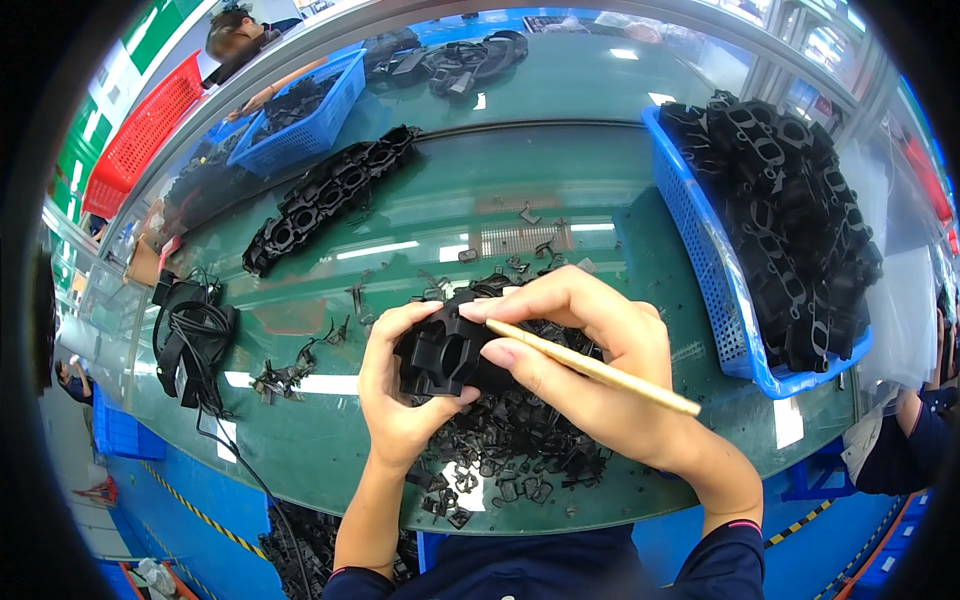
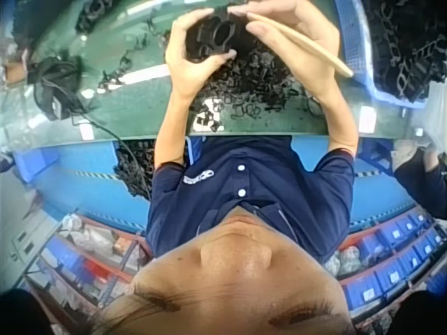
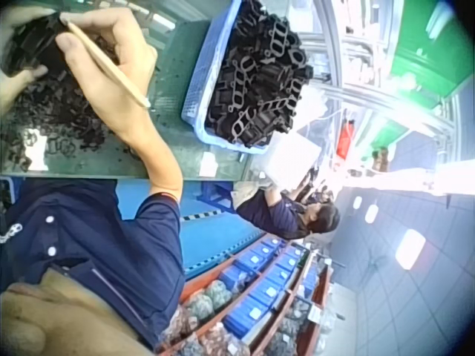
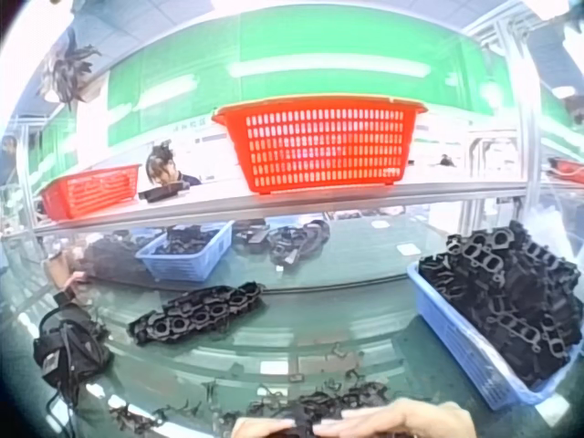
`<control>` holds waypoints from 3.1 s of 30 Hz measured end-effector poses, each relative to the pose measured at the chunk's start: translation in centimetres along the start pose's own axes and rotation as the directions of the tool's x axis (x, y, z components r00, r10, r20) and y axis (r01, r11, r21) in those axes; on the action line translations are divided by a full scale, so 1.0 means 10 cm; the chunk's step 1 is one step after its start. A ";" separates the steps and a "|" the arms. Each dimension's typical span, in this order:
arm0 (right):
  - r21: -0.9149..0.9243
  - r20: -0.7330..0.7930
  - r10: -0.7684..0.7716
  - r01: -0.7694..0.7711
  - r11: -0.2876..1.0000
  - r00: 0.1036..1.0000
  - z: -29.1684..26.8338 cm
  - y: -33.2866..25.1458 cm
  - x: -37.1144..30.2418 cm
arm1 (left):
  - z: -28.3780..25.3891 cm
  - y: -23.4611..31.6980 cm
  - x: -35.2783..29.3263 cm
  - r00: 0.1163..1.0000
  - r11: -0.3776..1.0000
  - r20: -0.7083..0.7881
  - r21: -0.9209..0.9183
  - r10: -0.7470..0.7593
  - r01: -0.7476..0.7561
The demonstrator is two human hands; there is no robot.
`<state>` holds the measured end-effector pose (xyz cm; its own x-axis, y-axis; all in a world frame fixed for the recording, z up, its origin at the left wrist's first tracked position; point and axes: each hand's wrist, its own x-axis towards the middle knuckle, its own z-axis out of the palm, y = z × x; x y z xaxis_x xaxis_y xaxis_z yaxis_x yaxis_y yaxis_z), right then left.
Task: Manually scraping and deburring edges of a black plastic component using a specialized tool.
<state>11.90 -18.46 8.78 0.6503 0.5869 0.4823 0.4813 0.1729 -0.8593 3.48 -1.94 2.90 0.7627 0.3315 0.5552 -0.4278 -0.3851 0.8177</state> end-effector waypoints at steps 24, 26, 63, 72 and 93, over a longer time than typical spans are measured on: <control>-0.619 -0.060 -0.473 0.339 0.709 0.879 -0.03 0.18 0.05 | 0.01 -0.01 -0.03 0.999 0.999 -0.030 -0.022 0.043 -0.044; -0.532 -0.259 -0.443 0.256 0.807 0.858 -0.15 0.30 0.16 | -0.02 0.01 -0.05 0.996 0.974 -0.055 -0.219 -0.066 0.053; 0.289 0.192 0.381 -0.423 0.858 0.904 -0.05 0.08 0.09 | -0.05 0.02 -0.03 0.988 0.964 0.151 -0.258 -0.021 0.060; 0.100 0.212 0.216 -0.241 0.965 0.953 -0.06 -0.02 0.08 | -0.06 0.01 -0.05 0.962 0.841 0.164 -0.468 -0.217 0.270; 0.418 0.109 0.244 -0.267 0.868 0.964 -0.02 0.23 0.08 | 0.09 0.00 -0.13 0.737 0.354 0.502 -0.657 -0.452 0.665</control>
<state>13.66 -17.79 7.17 0.6801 0.6940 0.2363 -0.0020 0.3241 -0.9460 2.92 -3.20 2.02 0.9992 -0.0139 -0.0370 0.0371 0.6504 0.7587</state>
